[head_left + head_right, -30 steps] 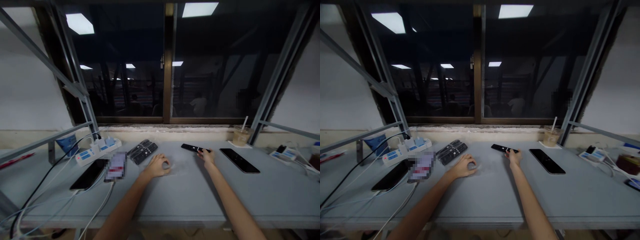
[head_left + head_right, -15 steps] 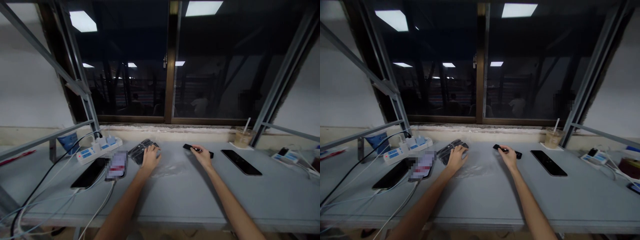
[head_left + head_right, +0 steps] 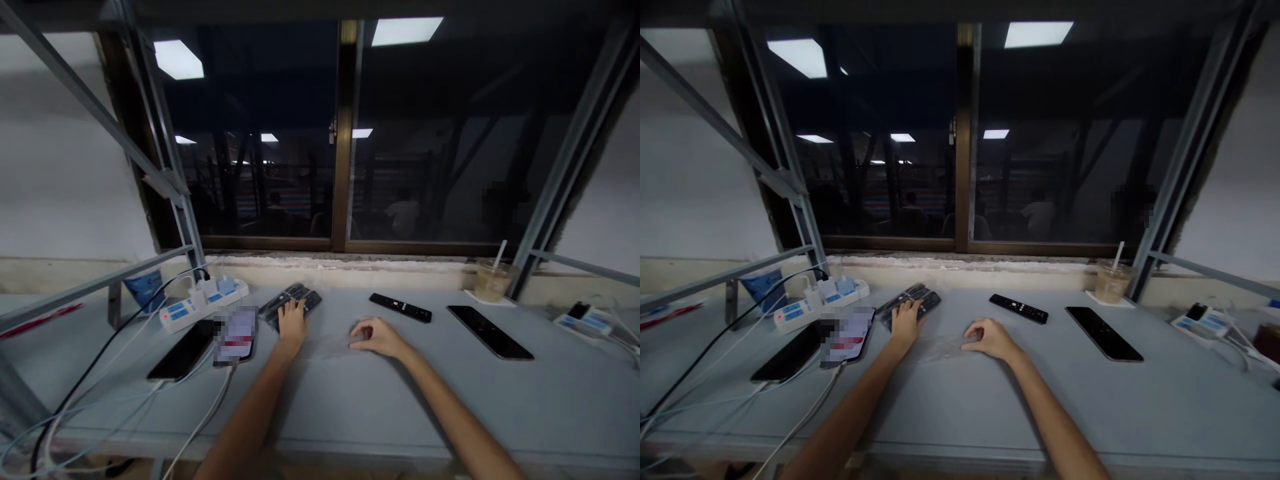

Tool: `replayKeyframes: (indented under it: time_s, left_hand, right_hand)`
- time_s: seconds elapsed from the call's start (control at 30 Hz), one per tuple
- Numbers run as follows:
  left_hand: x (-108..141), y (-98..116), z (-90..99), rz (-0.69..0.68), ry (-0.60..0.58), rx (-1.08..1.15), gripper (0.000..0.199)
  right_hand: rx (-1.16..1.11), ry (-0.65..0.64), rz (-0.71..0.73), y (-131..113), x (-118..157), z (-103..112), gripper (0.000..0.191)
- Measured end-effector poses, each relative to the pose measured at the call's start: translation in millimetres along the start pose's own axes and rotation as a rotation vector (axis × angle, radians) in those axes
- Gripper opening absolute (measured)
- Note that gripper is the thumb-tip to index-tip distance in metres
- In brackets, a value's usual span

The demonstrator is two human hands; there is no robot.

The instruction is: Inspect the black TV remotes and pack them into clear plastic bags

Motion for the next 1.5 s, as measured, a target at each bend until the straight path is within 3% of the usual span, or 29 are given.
replayKeyframes:
  time_s: [0.1,0.27,0.43,0.57,0.67,0.8,1.13,1.5]
  left_hand:
    - [-2.4,0.4,1.4,-0.035,0.022,0.049,0.043]
    - [-3.7,2.6,-0.7,-0.029,-0.036,0.095,0.055]
    - [-2.9,6.6,11.0,-0.054,0.079,0.141,0.057]
    - [-1.7,12.6,19.6,-0.110,0.153,0.215,0.047]
    - [-0.4,18.5,19.2,-0.189,0.125,0.214,0.040]
    - [2.9,26.8,17.6,-0.288,0.082,0.173,0.041]
    - [17.9,54.3,25.3,-0.396,0.070,0.170,0.044]
    - [20.4,55.6,21.8,-0.341,0.052,0.194,0.037]
  right_hand:
    - [0.014,0.002,0.018,-2.0,0.0,-0.1,0.027]
    - [0.006,0.039,-0.013,1.1,-0.1,-0.9,0.035]
    - [-0.013,0.061,-0.035,-1.7,0.6,1.3,0.038]
    - [-0.171,0.252,-0.044,0.9,-2.9,12.1,0.035]
    - [-0.328,0.431,-0.122,14.3,-5.7,21.0,0.038]
    - [-0.409,0.524,-0.198,25.7,-6.9,28.6,0.039]
    - [-0.470,0.460,-0.142,7.4,-0.6,34.2,0.031]
    - [-0.357,0.376,-0.126,0.6,1.9,28.9,0.033]
Point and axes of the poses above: each hand's wrist, its own x-axis away from the middle knuckle, its own z-axis out of the back of the hand, y = z × x, the point moved 5 cm from there along -x, towards the middle knuckle, and after that the axes turned 6 degrees about -z, right-handed, at the moved point
